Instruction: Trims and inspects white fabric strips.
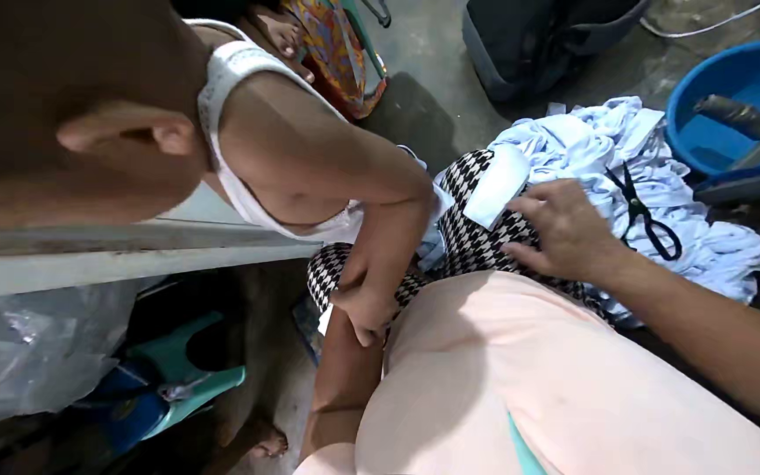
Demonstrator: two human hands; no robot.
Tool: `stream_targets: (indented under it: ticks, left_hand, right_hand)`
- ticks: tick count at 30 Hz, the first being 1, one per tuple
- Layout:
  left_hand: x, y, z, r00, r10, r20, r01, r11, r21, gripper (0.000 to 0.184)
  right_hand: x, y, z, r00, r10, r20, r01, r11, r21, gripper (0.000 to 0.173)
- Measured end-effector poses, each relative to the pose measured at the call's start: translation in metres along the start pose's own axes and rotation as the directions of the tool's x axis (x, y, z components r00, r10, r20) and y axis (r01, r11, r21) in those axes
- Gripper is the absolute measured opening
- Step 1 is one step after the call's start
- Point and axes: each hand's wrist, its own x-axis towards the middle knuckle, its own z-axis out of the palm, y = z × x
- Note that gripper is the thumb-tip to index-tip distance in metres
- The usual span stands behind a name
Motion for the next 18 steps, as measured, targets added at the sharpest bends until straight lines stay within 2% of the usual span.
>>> stream_targets:
  ticks: [3, 5, 7, 9, 11, 12, 13, 14, 15, 16, 18]
  left_hand:
    - [0.005, 0.028, -0.006, 0.979, -0.111, 0.172, 0.13, 0.986, -0.103, 0.016]
    - [0.001, 0.024, -0.01, 0.974, -0.015, 0.226, 0.087, 0.945, -0.314, 0.019]
    - [0.001, 0.019, -0.014, 0.962, 0.115, 0.248, -0.035, 0.952, -0.304, 0.013]
    - [0.002, 0.025, -0.015, 0.961, 0.114, 0.252, -0.063, 0.978, -0.199, 0.015]
    - [0.004, 0.052, -0.017, 0.95, -0.081, 0.302, 0.095, 0.995, -0.032, 0.023]
    - [0.006, 0.057, -0.016, 0.962, -0.065, 0.265, 0.07, 0.998, -0.009, 0.023]
    - [0.006, 0.056, -0.012, 0.976, 0.037, 0.214, -0.028, 0.999, -0.045, 0.023]
    - [0.002, 0.059, -0.009, 0.985, 0.061, 0.161, -0.051, 0.996, -0.067, 0.023]
    - [0.0, 0.061, -0.01, 0.982, 0.064, 0.176, -0.058, 0.998, -0.037, 0.02]
    - [0.001, 0.061, -0.011, 0.972, 0.109, 0.211, -0.117, 0.993, 0.026, 0.018]
    - [0.004, 0.075, -0.009, 0.976, -0.002, 0.22, -0.065, 0.952, 0.298, 0.017]
  right_hand:
    - [0.015, -0.008, 0.024, 0.995, -0.066, 0.076, 0.074, 0.99, -0.116, 0.039]
    - [0.026, -0.012, 0.025, 0.995, -0.073, 0.074, 0.084, 0.983, -0.162, 0.019]
    - [0.032, -0.018, 0.028, 0.996, -0.083, 0.043, 0.09, 0.977, -0.195, 0.012]
    - [0.031, -0.031, 0.031, 0.994, -0.092, 0.058, 0.102, 0.975, -0.196, 0.011]
    - [0.029, -0.044, 0.033, 0.989, -0.069, 0.131, 0.092, 0.98, -0.174, 0.013]
    - [0.029, -0.049, 0.033, 0.985, -0.038, 0.168, 0.063, 0.987, -0.148, 0.015]
    - [0.03, -0.051, 0.03, 0.983, -0.005, 0.182, 0.023, 0.995, -0.094, 0.025]
    - [0.033, -0.052, 0.026, 0.984, 0.035, 0.177, -0.035, 0.999, -0.003, 0.036]
    - [0.037, -0.051, 0.018, 0.981, 0.086, 0.174, -0.107, 0.988, 0.115, 0.046]
    - [0.043, -0.049, 0.009, 0.977, 0.13, 0.167, -0.169, 0.955, 0.244, 0.053]
    - [0.055, -0.044, -0.005, 0.977, 0.163, 0.14, -0.209, 0.865, 0.456, 0.065]
